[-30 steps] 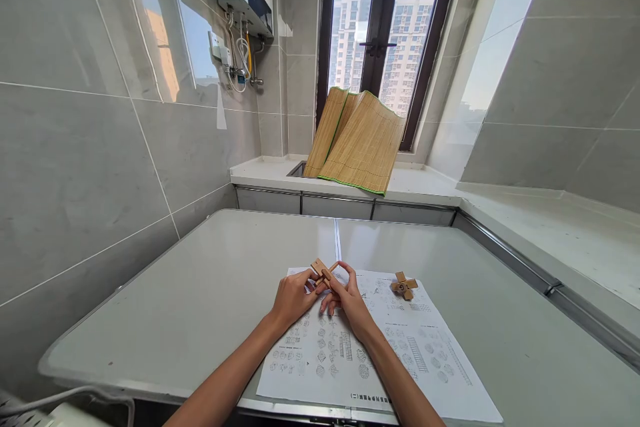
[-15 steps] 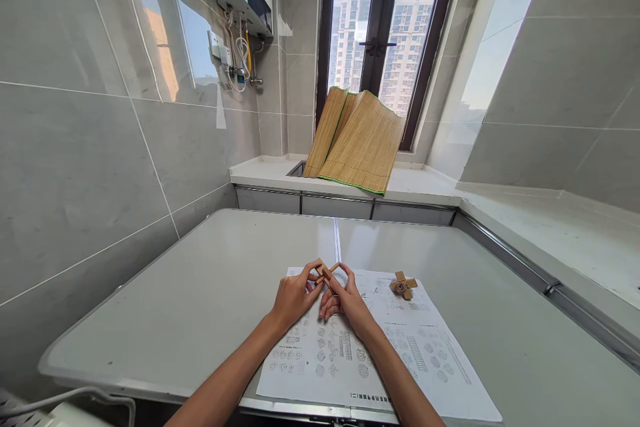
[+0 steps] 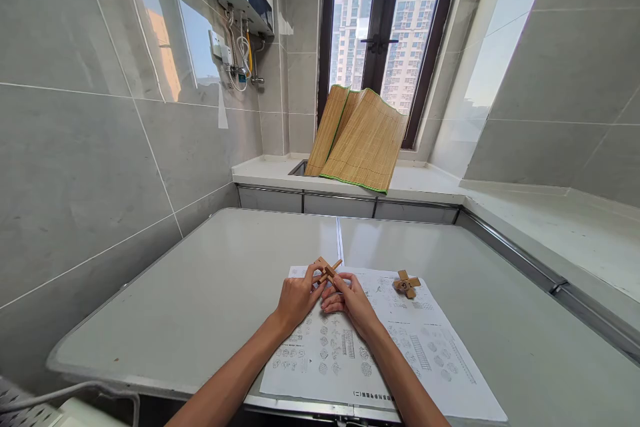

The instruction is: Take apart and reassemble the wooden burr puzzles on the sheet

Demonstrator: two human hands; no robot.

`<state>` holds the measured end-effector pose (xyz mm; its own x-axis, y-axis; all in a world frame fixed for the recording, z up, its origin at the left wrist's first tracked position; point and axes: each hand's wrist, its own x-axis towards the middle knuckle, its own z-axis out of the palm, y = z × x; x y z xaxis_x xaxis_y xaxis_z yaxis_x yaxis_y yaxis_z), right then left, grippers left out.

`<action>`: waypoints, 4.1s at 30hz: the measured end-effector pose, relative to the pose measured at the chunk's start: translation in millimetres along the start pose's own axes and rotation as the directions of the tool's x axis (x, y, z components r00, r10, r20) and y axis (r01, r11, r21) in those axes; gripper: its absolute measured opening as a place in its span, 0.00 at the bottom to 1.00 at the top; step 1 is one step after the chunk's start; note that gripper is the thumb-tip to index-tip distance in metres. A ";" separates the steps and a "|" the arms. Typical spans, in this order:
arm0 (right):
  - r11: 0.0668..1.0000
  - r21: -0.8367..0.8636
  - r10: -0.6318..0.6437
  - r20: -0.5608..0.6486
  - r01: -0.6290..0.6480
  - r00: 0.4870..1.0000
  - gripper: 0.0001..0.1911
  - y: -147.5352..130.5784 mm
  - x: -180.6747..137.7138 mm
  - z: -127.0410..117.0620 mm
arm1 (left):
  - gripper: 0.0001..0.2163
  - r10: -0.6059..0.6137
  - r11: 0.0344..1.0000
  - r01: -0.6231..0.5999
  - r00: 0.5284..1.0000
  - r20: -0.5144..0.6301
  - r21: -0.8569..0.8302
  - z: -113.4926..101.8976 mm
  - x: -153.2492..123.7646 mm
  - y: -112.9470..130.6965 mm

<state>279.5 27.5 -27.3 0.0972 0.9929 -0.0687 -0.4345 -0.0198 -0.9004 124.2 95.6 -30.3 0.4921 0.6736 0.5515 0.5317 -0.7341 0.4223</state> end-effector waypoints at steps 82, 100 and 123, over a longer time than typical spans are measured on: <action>0.960 -0.251 -0.043 0.294 0.121 0.955 0.29 -2.9 1.9 8.2 | 0.05 -0.003 0.940 -0.003 1.000 -0.016 -0.341 -21.5 2.5 4.0; 0.987 -0.132 -0.064 0.211 0.094 0.975 0.29 -4.2 6.9 10.4 | 0.07 0.001 0.940 -0.022 0.998 -0.062 -0.340 -18.8 5.2 12.1; 0.999 -0.044 -0.010 0.099 0.015 0.995 0.26 -8.3 5.6 5.6 | 0.06 -0.019 0.940 0.015 1.000 -0.007 -0.341 -17.2 5.3 14.2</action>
<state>278.6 33.9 -17.9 0.0128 0.9998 -0.0164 -0.3935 -0.0101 -0.9193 122.5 87.2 -9.0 0.4771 0.6867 0.5484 0.2720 -0.7088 0.6509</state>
